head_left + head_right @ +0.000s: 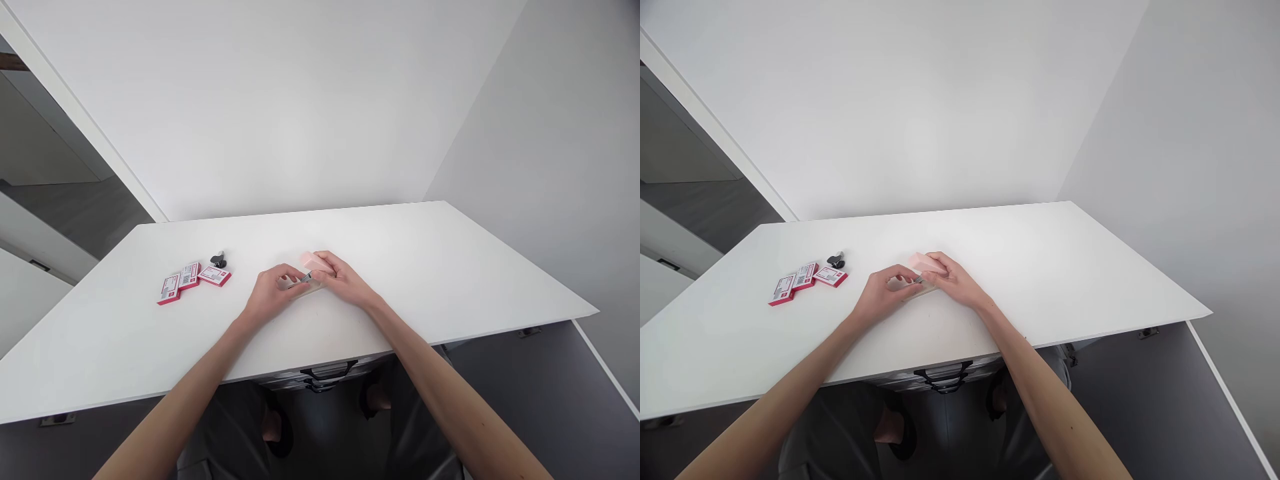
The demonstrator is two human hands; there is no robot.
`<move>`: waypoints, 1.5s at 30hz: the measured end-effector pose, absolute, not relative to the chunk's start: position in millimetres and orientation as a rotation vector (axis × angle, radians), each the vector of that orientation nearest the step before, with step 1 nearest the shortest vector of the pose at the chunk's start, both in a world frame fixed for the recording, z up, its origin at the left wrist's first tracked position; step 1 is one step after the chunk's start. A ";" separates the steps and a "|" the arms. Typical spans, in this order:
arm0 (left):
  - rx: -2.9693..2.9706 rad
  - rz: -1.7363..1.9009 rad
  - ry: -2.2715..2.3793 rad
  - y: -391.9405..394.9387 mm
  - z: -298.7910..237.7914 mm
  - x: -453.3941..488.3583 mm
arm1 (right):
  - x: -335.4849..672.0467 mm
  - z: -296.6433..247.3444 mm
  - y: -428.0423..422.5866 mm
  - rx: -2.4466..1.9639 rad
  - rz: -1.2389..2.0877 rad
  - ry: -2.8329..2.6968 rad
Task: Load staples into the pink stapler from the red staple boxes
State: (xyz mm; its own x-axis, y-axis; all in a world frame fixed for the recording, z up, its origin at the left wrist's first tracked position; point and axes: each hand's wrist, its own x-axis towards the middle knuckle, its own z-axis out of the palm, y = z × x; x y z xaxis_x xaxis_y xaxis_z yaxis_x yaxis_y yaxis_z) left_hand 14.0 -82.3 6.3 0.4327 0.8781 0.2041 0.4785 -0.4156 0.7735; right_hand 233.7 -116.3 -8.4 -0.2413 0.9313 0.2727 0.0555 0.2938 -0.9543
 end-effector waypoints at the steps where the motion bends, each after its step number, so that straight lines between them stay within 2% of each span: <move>1: 2.085 0.809 1.120 -82.0 4.8 14.1 | 234.1 -8.5 -116.3 -0.942 1.107 -1.578; 24: 2.526 0.793 0.883 -83.2 -5.3 14.5 | 233.5 -4.2 -122.3 -0.997 1.176 -1.574; 35: 2.424 0.768 0.960 -85.3 -0.3 12.7 | 234.0 -2.5 -123.5 -1.020 1.198 -1.560; 45: 2.127 0.974 1.098 -97.0 10.2 10.9 | 234.3 -6.1 -120.8 -1.020 1.178 -1.563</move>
